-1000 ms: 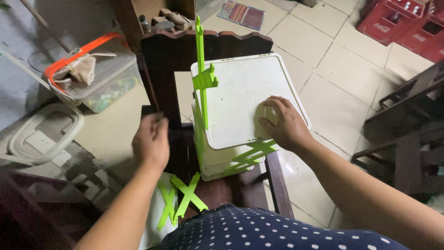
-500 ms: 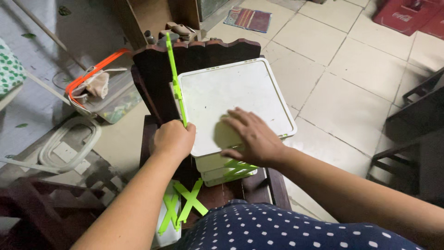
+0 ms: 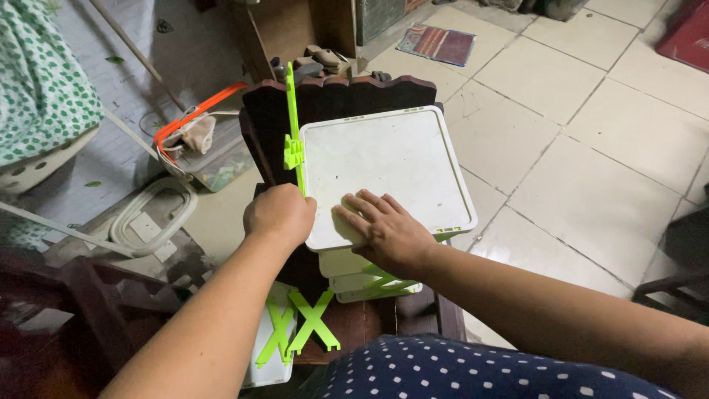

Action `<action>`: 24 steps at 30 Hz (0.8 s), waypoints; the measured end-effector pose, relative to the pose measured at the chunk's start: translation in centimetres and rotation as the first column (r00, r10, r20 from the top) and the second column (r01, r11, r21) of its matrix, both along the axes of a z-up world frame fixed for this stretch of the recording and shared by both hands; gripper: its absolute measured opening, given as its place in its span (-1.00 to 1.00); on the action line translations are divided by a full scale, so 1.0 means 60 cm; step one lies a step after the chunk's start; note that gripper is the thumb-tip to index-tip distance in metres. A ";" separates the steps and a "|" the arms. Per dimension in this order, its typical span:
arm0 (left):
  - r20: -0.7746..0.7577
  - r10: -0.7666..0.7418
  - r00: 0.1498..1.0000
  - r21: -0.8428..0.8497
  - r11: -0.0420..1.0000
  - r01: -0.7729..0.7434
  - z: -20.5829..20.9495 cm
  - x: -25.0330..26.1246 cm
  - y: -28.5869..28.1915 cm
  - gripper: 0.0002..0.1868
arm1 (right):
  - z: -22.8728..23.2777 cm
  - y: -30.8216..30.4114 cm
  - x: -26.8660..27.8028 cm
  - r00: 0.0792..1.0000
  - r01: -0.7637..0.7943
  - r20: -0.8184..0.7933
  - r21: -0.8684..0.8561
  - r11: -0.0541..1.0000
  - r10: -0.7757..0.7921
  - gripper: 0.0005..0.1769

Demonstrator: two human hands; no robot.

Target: The person disassembles a stack of white trays with green X-shaped supports. They remove the supports one by one and separate the trays, placing them on a wooden chair. The person then begins to reassemble the stack by reattaching the supports to the trays.

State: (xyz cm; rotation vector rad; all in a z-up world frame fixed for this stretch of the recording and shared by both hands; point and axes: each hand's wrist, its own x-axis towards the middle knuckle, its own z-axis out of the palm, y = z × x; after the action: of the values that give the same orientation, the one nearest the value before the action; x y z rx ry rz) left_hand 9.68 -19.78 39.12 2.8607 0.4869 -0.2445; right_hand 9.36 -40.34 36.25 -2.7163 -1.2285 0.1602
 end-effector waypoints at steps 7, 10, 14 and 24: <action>0.071 -0.038 0.997 0.019 0.999 0.037 -0.021 0.003 0.001 -0.58 | 0.004 -0.003 0.006 1.000 -0.012 -0.007 0.012 1.000 0.012 -0.13; 0.110 0.051 0.993 -0.104 0.994 -0.040 -0.030 0.000 0.015 -0.60 | 0.001 -0.002 0.002 1.000 -0.001 -0.017 0.033 0.999 0.002 -0.12; 0.129 0.108 0.986 -0.174 0.981 -0.085 -0.031 0.003 0.019 -0.58 | -0.002 -0.001 0.004 1.000 -0.003 -0.018 0.050 0.999 0.004 -0.11; 0.065 0.011 0.998 -0.073 0.997 -0.007 -0.019 -0.009 0.013 -0.57 | -0.005 -0.002 0.006 0.999 -0.030 0.031 0.083 0.996 0.027 -0.10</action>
State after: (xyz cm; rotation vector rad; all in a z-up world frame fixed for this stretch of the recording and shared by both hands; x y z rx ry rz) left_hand 9.13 -19.00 38.00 2.7857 0.4682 -0.1632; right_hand 9.69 -40.48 35.94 -2.6399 -1.2531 0.0697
